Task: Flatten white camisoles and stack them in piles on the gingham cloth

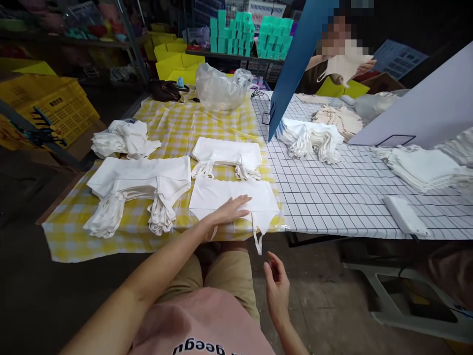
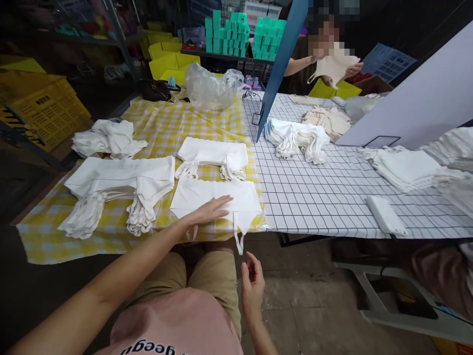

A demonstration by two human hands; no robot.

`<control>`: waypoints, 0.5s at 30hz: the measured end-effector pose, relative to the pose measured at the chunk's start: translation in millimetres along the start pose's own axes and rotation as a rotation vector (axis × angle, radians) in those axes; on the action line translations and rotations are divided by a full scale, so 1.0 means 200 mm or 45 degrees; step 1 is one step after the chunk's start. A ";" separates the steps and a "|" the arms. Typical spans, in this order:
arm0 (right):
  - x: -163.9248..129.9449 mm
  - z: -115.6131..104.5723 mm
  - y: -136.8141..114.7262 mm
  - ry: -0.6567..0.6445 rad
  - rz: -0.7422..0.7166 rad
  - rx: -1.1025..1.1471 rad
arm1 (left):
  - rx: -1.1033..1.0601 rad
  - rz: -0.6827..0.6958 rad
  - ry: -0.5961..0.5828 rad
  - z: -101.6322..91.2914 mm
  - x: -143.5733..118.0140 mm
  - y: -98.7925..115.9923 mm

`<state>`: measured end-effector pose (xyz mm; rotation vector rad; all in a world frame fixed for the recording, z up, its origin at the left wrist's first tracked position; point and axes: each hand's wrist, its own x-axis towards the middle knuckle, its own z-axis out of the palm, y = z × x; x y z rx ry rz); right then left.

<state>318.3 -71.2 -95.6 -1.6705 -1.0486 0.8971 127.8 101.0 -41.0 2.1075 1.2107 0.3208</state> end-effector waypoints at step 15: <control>1.17 0.23 -0.48 -0.048 -0.116 -0.970 | 0.432 -1.101 0.576 -0.29 -0.12 -0.28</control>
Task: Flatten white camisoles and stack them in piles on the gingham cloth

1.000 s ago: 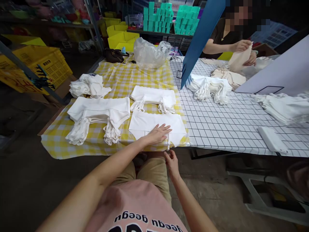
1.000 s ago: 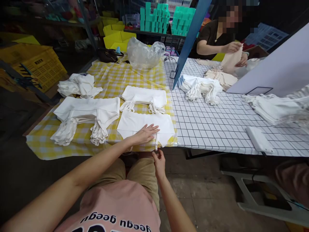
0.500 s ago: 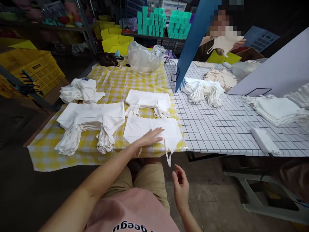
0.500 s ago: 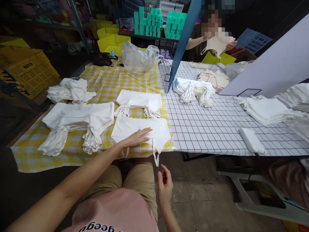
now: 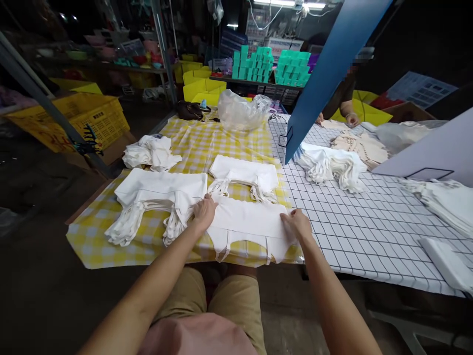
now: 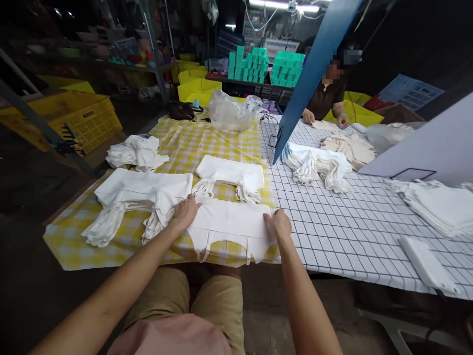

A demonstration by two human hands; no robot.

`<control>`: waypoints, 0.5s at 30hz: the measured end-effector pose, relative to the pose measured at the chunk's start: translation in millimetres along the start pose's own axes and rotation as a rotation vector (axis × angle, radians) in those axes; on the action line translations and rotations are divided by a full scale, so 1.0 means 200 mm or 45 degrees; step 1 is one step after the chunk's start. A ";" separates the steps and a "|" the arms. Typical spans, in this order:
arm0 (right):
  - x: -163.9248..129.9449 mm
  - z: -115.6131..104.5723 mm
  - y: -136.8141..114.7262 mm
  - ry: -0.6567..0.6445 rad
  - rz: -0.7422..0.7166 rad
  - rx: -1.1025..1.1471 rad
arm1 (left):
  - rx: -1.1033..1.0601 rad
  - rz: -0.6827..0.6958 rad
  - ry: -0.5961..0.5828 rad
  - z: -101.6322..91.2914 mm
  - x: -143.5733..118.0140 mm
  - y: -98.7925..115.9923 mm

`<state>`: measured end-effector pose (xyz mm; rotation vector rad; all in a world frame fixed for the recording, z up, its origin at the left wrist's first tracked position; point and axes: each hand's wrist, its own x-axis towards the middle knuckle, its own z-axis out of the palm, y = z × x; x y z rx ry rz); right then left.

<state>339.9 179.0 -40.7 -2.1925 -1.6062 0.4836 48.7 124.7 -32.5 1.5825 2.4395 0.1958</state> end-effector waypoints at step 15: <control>-0.10 -0.15 0.01 -0.311 -0.098 0.392 | -0.281 0.281 0.128 -0.03 -0.04 -0.05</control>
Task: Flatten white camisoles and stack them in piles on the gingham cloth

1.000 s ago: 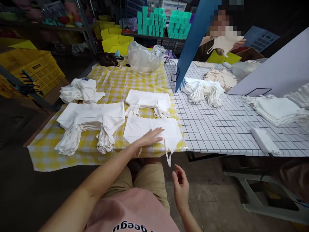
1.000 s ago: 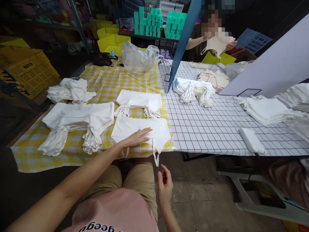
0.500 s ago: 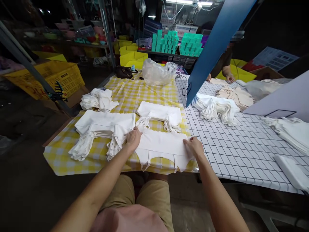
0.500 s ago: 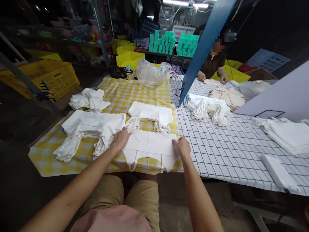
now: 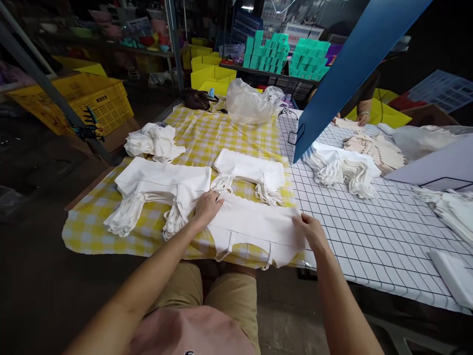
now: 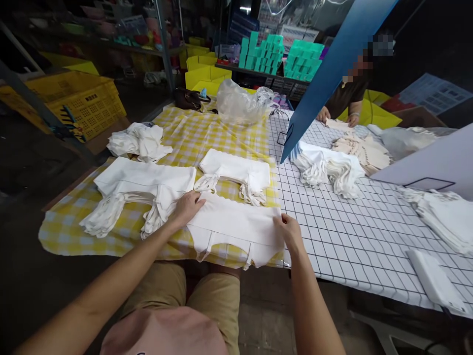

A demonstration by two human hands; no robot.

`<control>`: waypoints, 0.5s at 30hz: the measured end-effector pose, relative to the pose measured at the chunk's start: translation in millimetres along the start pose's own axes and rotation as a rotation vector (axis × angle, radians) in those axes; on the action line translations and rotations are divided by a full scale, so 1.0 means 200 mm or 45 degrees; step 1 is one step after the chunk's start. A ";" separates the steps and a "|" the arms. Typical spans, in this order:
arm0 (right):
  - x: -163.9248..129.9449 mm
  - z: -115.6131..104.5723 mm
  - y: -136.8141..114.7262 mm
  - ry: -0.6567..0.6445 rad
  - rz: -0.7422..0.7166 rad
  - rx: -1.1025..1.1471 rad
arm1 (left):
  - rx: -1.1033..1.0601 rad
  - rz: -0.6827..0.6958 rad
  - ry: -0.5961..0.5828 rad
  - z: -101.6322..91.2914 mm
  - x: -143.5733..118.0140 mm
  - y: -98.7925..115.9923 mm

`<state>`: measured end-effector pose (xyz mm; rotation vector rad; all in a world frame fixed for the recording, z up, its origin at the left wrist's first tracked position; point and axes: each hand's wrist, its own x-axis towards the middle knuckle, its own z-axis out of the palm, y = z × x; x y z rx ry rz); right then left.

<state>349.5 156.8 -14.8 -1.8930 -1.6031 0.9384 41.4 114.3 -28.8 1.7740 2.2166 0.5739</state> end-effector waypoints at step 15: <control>0.02 -0.45 -0.52 0.363 -0.694 0.530 | -0.821 0.399 0.501 -0.60 0.25 0.10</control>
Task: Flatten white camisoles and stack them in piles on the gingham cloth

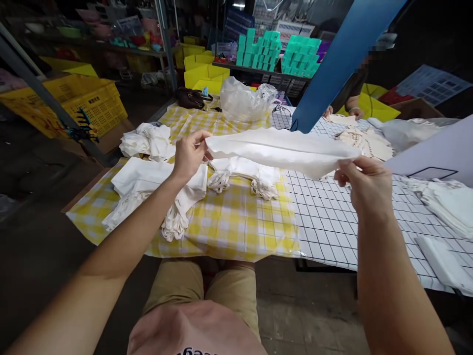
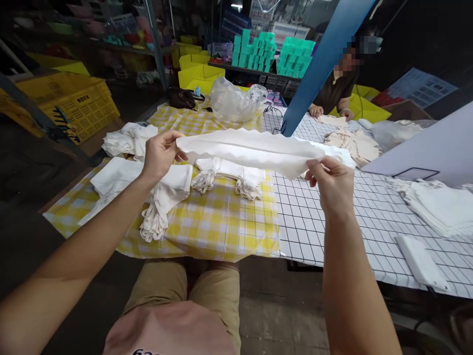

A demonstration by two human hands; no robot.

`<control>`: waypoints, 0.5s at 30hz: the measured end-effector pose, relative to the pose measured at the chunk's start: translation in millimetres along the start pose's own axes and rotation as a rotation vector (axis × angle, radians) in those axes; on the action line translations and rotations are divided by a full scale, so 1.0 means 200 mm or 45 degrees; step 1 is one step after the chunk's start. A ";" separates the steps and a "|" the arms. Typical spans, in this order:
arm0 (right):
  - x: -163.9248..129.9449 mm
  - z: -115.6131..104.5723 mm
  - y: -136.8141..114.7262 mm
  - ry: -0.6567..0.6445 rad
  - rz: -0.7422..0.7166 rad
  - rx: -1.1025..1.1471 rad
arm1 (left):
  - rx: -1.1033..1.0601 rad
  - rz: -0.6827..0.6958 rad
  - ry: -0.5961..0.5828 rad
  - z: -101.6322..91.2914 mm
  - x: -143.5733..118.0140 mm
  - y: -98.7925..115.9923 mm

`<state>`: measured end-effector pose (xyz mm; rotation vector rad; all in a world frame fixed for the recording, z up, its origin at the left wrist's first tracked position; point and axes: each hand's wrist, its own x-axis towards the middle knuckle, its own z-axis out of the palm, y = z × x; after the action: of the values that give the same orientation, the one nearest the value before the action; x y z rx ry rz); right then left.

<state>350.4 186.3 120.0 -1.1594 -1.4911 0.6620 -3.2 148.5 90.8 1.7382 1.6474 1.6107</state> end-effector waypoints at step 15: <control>-0.82 -0.03 0.66 -0.650 -0.009 -0.682 | 0.481 0.334 -0.804 -0.06 -0.95 -0.41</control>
<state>387.7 85.1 -60.3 -1.4500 -2.1958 0.5960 -8.4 14.9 -66.3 2.4040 1.4967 0.7049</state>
